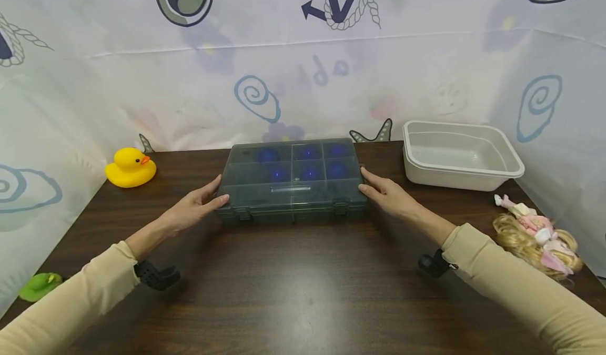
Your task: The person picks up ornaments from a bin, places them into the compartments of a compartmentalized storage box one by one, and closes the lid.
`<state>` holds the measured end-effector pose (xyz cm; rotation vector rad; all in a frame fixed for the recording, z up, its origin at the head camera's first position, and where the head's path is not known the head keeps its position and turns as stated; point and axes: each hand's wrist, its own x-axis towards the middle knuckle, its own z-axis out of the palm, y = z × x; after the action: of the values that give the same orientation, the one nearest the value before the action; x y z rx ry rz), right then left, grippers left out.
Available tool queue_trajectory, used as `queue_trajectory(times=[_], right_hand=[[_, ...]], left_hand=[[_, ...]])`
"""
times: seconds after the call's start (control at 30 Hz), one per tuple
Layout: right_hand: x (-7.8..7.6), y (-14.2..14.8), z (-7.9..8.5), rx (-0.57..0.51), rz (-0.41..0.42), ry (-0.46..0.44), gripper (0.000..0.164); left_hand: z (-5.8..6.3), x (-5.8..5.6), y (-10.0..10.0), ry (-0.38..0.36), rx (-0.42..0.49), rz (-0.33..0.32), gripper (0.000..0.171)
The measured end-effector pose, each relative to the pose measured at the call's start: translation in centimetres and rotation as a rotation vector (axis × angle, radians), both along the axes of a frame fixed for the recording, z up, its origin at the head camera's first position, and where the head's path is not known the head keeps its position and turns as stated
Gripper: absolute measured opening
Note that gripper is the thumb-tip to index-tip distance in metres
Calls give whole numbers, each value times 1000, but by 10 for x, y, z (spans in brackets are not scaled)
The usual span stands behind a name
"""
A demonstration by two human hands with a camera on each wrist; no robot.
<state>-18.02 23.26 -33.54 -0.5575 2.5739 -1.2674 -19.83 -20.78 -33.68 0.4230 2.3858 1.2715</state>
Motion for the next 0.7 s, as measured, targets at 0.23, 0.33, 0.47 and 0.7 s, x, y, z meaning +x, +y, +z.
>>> queue_trajectory(times=[0.23,0.33,0.47,0.7], right_hand=[[0,1,-5,3,-17,32,60],[0,1,-6,22,-22,59,59],[2,0,-8,33,-33,81,59],[2,-2,-11,72,-63,134,58]], left_hand=[[-4,1,5,14,2,23,83],[-5,2,8,14,9,41,85],[-7,3,10,7,21,66,88],[-6,3,13,35,-30,80,93]])
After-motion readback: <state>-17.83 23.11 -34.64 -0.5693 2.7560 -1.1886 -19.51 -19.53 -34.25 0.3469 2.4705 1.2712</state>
